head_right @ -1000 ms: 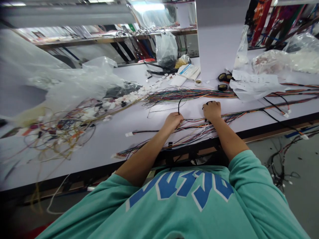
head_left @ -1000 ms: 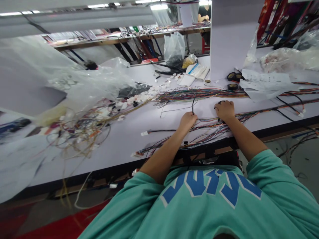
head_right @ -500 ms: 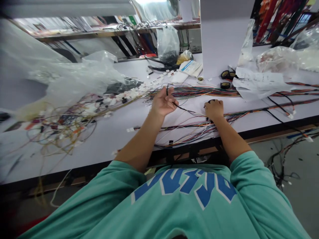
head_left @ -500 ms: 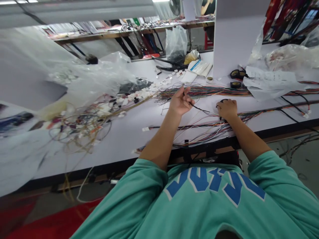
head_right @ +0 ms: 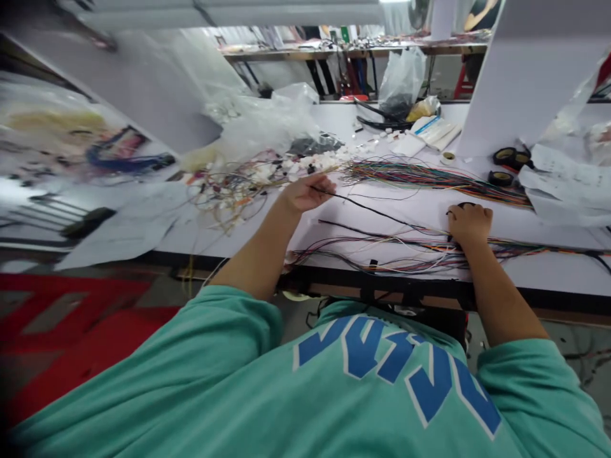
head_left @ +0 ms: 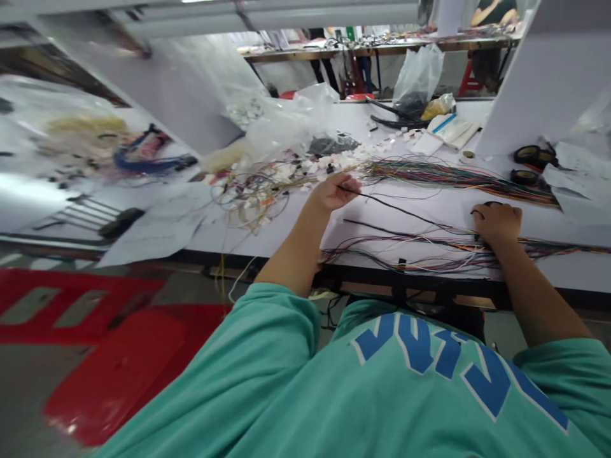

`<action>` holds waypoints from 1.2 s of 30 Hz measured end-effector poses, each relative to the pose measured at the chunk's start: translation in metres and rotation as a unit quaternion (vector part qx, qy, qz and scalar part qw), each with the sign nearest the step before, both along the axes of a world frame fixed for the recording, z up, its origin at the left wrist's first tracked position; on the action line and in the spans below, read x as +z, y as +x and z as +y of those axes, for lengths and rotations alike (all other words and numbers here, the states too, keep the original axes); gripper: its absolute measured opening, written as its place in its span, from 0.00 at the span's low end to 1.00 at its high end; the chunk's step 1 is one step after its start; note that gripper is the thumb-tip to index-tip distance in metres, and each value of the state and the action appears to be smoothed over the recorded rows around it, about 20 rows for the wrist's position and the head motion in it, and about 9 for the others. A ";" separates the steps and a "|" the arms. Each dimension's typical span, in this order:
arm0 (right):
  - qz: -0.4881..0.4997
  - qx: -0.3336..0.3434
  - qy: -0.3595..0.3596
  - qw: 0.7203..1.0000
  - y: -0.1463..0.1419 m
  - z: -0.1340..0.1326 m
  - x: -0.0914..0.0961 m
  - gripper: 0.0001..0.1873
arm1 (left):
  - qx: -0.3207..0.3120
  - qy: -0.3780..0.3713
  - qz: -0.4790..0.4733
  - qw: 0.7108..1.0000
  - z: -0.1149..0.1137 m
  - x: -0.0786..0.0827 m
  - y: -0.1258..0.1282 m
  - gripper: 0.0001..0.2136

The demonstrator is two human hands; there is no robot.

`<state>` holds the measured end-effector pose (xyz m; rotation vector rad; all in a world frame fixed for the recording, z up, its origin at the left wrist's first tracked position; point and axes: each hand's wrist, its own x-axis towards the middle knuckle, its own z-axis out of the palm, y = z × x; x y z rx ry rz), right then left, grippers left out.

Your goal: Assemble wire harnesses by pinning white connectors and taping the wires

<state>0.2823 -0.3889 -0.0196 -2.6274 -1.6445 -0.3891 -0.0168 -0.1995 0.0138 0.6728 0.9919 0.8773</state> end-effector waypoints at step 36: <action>0.004 -0.010 -0.031 0.999 -0.002 0.002 0.006 0.22 | 0.170 0.326 0.049 0.928 -0.129 0.018 -0.062 0.13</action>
